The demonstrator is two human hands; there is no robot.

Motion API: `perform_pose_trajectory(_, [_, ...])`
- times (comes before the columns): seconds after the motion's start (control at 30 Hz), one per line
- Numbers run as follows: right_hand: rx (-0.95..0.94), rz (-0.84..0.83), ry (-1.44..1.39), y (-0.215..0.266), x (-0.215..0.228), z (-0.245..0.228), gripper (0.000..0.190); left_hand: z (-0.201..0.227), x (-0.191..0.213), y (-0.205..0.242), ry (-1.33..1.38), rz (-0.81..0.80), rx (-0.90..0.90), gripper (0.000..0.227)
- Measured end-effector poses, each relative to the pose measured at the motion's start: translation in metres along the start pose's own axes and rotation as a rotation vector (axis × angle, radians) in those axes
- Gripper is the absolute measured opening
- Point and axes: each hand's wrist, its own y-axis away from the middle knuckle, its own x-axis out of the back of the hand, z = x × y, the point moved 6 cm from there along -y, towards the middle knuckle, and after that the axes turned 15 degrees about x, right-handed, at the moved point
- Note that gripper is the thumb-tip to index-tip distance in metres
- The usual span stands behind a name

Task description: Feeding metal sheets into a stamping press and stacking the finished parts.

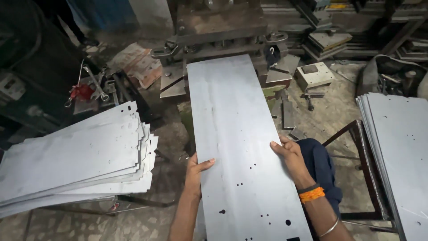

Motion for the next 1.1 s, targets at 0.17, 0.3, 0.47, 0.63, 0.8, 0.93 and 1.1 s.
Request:
perform_pose_trajectory(0.17, [-0.111,0.076,0.071,-0.038,0.006,0.035,0.041,-0.001,0.028,-0.083,-0.074,0.041,0.049,0.044])
perform_pose_trajectory(0.3, [-0.169,0.090,0.021,-0.080,-0.037,0.000,0.050,0.021,0.039,-0.157,0.190,0.011,0.211,0.044])
perform_pose_trajectory(0.47, [-0.175,0.037,-0.021,-0.175,-0.056,0.028,0.046,0.079,0.008,-0.252,-0.196,0.109,0.043,0.075])
perform_pose_trajectory(0.63, [-0.077,-0.020,0.099,-0.253,-0.059,0.077,0.046,0.136,-0.013,-0.294,-0.413,0.183,0.014,0.063])
perform_pose_trajectory(0.8, [-0.067,-0.005,0.072,-0.277,-0.073,0.078,0.040,0.156,-0.018,-0.319,-0.432,0.207,-0.041,0.062])
perform_pose_trajectory(0.93, [-0.041,-0.006,0.093,-0.311,-0.064,0.104,0.028,0.164,-0.016,-0.347,-0.383,0.186,-0.027,0.061])
perform_pose_trajectory(1.1, [0.000,0.001,0.030,-0.302,-0.071,0.078,0.023,0.158,-0.022,-0.352,-0.364,0.192,-0.045,0.066])
